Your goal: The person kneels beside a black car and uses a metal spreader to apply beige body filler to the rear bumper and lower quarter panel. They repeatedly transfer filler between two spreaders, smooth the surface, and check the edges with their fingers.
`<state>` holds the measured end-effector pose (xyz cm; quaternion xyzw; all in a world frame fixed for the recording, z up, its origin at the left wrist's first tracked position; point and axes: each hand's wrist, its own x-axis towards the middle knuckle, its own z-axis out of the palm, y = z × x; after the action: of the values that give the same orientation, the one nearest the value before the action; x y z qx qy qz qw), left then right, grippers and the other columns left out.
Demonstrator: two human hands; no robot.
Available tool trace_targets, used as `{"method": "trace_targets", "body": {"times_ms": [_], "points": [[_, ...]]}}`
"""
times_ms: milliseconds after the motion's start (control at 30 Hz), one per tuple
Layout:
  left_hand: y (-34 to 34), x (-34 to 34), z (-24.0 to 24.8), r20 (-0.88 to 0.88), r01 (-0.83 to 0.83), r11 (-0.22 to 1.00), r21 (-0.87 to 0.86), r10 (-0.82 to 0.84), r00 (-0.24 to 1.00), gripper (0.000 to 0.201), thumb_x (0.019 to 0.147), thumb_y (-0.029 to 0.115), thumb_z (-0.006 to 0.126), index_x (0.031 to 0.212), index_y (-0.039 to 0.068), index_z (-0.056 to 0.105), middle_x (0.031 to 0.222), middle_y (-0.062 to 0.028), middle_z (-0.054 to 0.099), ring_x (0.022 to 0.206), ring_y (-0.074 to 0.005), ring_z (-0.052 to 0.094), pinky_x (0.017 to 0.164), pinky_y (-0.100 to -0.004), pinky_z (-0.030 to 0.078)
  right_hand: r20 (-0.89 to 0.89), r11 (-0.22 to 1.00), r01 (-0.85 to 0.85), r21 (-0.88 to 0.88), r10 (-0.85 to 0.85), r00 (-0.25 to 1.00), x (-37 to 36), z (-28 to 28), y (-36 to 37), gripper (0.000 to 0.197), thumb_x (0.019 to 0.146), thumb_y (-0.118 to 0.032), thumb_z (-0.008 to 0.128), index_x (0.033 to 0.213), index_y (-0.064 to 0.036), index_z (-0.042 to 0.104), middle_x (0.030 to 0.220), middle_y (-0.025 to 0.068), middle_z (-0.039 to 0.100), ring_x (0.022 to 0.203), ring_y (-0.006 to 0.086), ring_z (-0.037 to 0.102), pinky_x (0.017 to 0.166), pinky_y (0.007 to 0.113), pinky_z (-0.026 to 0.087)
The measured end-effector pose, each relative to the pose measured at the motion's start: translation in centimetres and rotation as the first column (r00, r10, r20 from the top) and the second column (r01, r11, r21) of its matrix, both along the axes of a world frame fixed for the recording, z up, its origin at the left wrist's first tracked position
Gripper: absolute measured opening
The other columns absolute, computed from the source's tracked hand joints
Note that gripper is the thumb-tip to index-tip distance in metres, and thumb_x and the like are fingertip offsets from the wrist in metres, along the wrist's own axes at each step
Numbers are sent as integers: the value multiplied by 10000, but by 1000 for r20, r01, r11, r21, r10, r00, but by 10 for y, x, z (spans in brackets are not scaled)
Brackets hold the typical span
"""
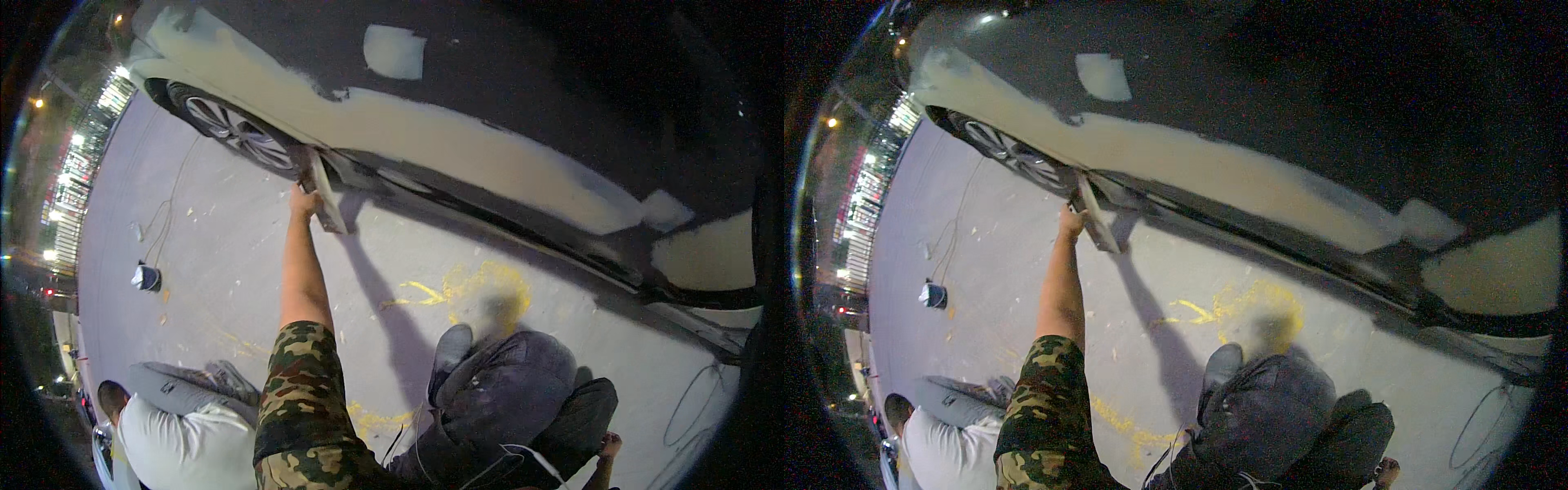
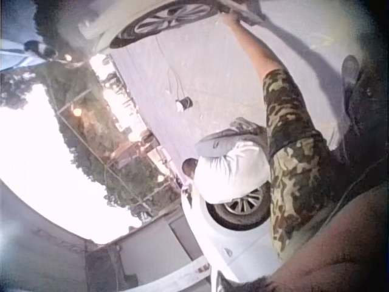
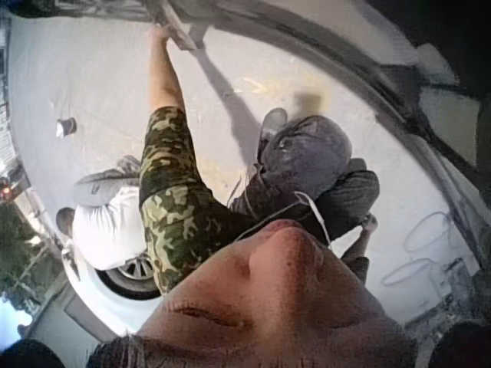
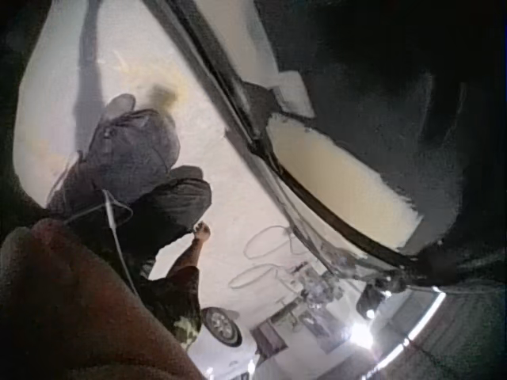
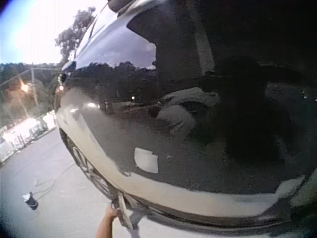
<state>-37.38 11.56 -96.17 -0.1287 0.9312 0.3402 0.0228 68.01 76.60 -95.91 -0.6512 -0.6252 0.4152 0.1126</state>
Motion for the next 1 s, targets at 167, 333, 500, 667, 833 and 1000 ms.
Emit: {"method": "trace_targets", "body": {"times_ms": [167,333,500,667,833,1000], "points": [[-33,2,-33,-166,113,993,36,-106,980,489,906,285,731,1243,-38,589,1195,-183,707,1088,-326,677,943,-432,519,-53,979,-3,-205,-8,999,-25,38,25,268,990,-222,644,761,-107,564,688,50,605,519,162,555,417,327,430],[-69,139,0,-129,-60,938,342,110,986,474,1028,266,616,1345,-83,564,1284,-184,656,1116,-279,637,971,-372,522,114,994,-111,21,108,988,-98,18,24,240,987,-196,629,817,-27,619,724,47,636,603,136,573,507,301,453],[-40,352,101,-411,-126,989,74,145,900,507,1029,323,621,1282,-116,604,1330,-324,601,1216,-445,585,1066,-453,457,45,895,-162,416,157,987,-218,70,3,172,975,-120,617,896,16,689,769,39,662,719,127,586,669,288,490],[62,404,272,-404,325,606,-726,-758,511,703,879,131,609,1526,-7,372,1336,-417,537,1113,-603,596,928,-569,537,-300,816,-3,578,216,929,-335,193,-25,156,944,-124,656,1032,3,678,907,126,692,834,308,656,812,396,536],[254,412,429,-335,670,436,-601,-898,284,162,837,3,636,992,5,681,809,-161,525,771,-357,565,650,-447,455,-15,40,-13,999,630,776,-386,310,-80,284,888,-178,701,1166,-120,681,1258,82,649,1164,346,587,1030,525,454],[420,484,486,140,449,-332,-829,-902,-408,257,797,168,645,1051,134,637,944,-45,573,903,-233,608,615,-349,563,216,142,-382,913,628,748,-380,363,-107,374,891,-226,682,1260,-168,678,1297,83,653,1212,299,606,1104,564,415]]}}
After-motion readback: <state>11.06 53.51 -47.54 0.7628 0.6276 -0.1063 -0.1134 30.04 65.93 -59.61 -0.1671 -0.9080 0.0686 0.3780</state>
